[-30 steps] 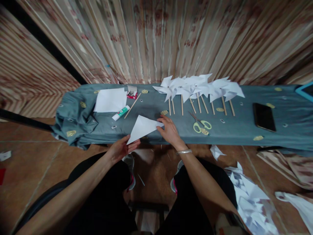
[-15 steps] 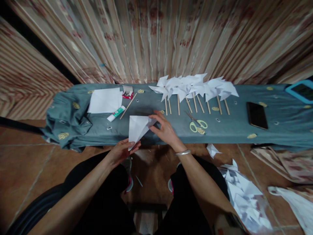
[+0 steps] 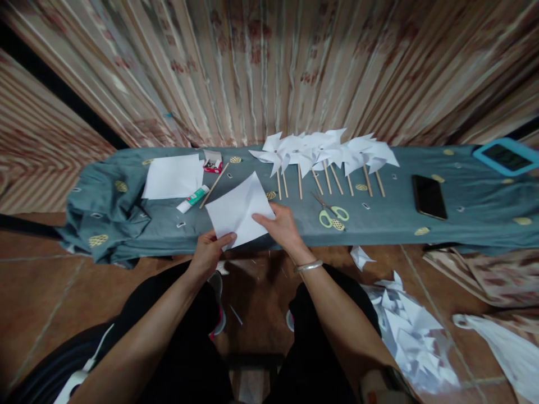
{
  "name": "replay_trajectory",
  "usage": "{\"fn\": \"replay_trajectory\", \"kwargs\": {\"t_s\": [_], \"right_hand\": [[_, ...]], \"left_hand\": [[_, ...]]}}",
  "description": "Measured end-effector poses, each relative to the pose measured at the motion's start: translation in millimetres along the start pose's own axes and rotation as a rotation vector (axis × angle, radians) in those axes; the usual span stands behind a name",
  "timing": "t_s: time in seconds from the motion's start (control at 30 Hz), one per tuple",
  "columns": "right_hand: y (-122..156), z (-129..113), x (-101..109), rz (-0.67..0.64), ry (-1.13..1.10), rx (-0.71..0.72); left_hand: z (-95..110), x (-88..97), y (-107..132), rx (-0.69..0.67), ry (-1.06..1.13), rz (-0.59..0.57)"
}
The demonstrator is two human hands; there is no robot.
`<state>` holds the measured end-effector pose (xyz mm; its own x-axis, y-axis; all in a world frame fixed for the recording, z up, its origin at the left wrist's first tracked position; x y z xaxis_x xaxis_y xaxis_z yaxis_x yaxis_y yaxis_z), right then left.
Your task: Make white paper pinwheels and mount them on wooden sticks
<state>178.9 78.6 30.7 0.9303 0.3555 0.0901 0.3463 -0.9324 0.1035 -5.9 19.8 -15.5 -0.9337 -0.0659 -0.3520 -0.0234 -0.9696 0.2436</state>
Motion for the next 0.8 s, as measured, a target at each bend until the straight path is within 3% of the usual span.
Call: {"fn": "replay_trajectory", "kwargs": {"t_s": [0.23,0.3,0.37,0.43,0.5,0.57,0.63,0.8], "right_hand": [[0,-7,9,0.072,0.250,0.102],[2,-15,23,0.082,0.262,0.161],[9,-22,52,0.164,0.365,0.163],[21,-27,89,0.331,0.736,0.007],[32,-19,120,0.353,1.134,-0.328],[43,-12,138,0.344,1.192,-0.426],[49,-4,143,0.328,1.225,-0.478],[52,9,135,0.234,1.392,-0.533]], "left_hand": [[2,-6.7,-3,0.017,-0.015,0.038],[6,-5.2,-5,0.004,-0.007,0.066],[13,-3.3,-9,-0.014,0.007,0.092],[23,-2.2,-14,-0.046,0.019,0.109],[35,-4.3,-22,-0.093,0.025,0.101],[46,-9.8,-31,-0.140,0.037,0.074],[52,-17.7,-40,-0.165,0.074,0.044],[49,-35.6,-52,-0.163,0.187,0.030]]}}
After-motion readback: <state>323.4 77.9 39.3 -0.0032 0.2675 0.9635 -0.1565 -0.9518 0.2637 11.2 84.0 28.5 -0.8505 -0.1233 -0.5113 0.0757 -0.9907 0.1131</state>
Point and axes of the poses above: each hand's wrist, its own y-axis away from the middle knuckle, its own x-axis out of the back of the hand, z = x × y, the point moved 7 cm from there along -y, towards the middle knuckle, and after that the axes turned 14 degrees about -z, right-handed, at the moved point
